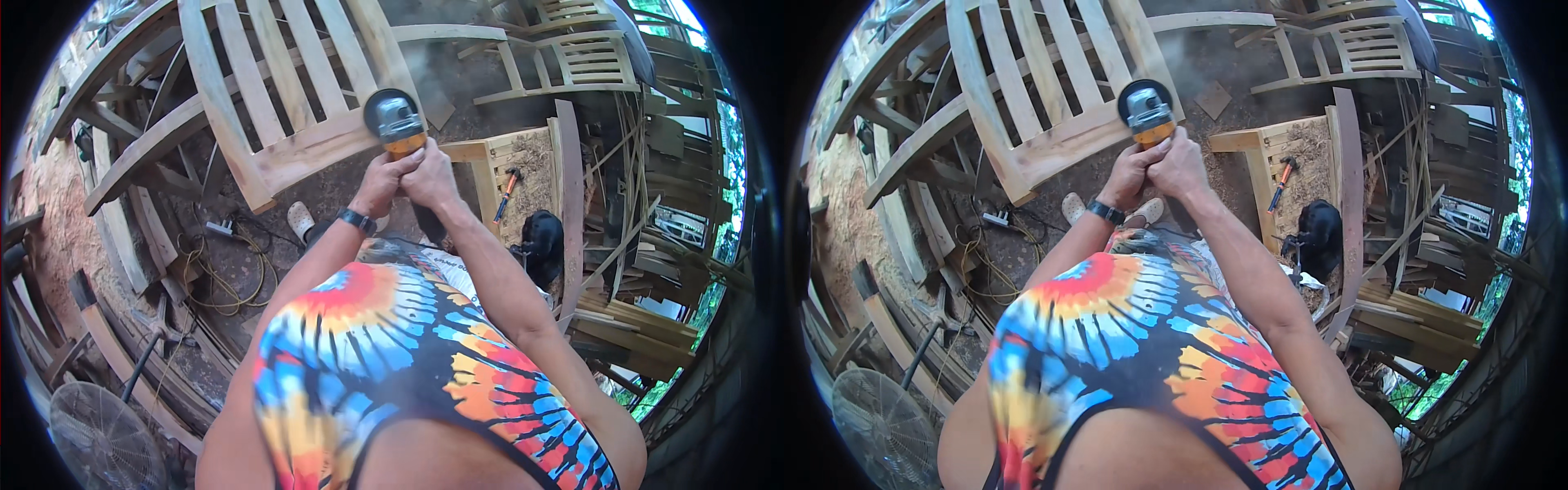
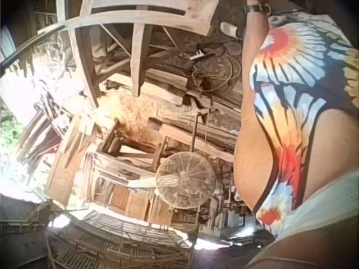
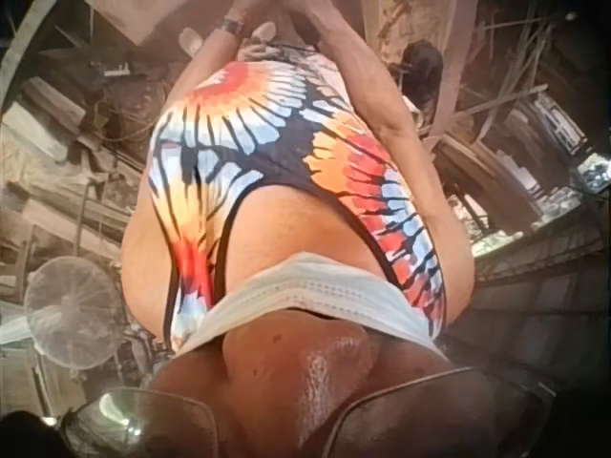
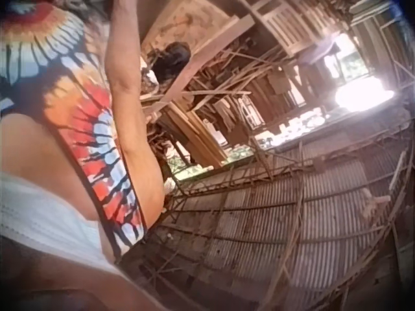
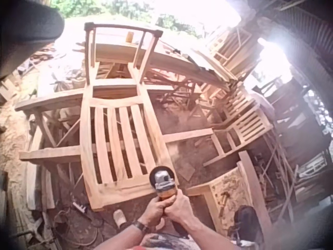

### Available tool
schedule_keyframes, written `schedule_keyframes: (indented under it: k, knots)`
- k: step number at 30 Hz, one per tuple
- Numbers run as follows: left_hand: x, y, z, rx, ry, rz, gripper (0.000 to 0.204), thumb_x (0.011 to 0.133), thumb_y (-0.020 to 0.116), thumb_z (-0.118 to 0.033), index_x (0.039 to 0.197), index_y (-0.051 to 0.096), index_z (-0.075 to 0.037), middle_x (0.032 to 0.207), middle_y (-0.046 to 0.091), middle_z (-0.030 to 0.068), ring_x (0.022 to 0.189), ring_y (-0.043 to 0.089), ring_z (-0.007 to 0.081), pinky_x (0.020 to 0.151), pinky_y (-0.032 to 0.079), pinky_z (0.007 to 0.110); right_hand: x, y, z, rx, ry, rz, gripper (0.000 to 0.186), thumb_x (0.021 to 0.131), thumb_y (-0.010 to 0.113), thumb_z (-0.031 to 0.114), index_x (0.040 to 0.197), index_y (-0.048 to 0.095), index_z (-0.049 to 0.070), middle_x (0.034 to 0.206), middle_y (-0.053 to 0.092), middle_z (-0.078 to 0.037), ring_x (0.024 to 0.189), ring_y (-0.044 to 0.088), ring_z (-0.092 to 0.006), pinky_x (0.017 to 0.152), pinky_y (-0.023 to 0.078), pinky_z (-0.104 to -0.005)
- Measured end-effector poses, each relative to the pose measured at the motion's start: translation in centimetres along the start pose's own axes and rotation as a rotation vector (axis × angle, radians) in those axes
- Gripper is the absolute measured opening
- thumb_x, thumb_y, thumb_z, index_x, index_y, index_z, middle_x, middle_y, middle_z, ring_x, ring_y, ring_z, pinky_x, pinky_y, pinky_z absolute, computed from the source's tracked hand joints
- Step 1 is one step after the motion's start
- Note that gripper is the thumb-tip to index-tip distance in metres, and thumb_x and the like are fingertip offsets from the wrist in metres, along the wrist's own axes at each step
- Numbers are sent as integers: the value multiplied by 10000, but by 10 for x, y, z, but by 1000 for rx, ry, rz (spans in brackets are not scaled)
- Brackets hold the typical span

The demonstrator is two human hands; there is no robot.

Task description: The person hammers nails into the joints of a wooden chair frame using a hammer. They then use an angle grinder to sand the backrest slats of the chair and wipe the surface by hand.

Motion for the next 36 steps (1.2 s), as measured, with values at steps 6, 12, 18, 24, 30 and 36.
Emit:
schedule_keyframes:
  k: [6, 12, 18, 24, 30, 36]
  knots:
    - [15, 51, -2, 156, -19, 116, 441, 945, 753, -307, 1279, 643, -40, 1145, 707, 40, 987, 674, 118, 855, 526, 291, -3, -43, -23, 65, 36, -201, 424, 785, 720, 195, 1082, 575, -71, 966, 702, -328, 962, 704, -479, 817, 568, -520]
    - [-59, 8, -33, 482, 184, -328, 467, 918, 761, -326, 1235, 664, 4, 1154, 717, 101, 1011, 672, 150, 884, 528, 310, -20, 18, 9, 416, -53, 266, 492, 721, 807, 259, 1107, 649, -3, 1017, 740, -218, 984, 736, -312, 863, 564, -419]
    - [-119, -55, -55, 498, 240, -583, 473, 960, 732, -305, 1270, 619, 34, 1158, 694, 103, 993, 674, 150, 864, 534, 299, -42, 79, 80, 601, -257, 453, 511, 730, 796, 258, 1152, 639, 16, 1058, 730, -216, 1043, 720, -350, 900, 548, -407]
    - [-121, -70, -46, 303, 223, -535, 461, 938, 757, -261, 1258, 623, 42, 1178, 692, 110, 1030, 667, 157, 900, 522, 300, -45, 90, 78, 452, -223, 446, 464, 774, 746, 241, 1120, 606, -35, 1056, 708, -287, 1071, 665, -467, 898, 544, -469]
    - [-98, -36, -33, 325, 136, -462, 474, 940, 750, -264, 1281, 609, 34, 1190, 686, 102, 1048, 657, 159, 921, 515, 303, -38, 66, 43, 349, -168, 342, 464, 782, 746, 222, 1163, 608, -3, 1038, 720, -256, 1056, 690, -440, 885, 549, -445]
    - [-27, -11, 12, 25, 112, -147, 431, 954, 729, -252, 1285, 624, 4, 1186, 690, 77, 1045, 658, 146, 913, 514, 295, -17, 15, 0, 42, -45, 117, 401, 794, 696, 158, 1101, 539, -46, 974, 690, -333, 986, 671, -510, 855, 555, -543]
Point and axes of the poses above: each hand's wrist, its own x-axis towards the middle knuckle, its own y-axis out of the palm, z = x × y, the point moved 6 cm from there along x, towards the middle knuckle
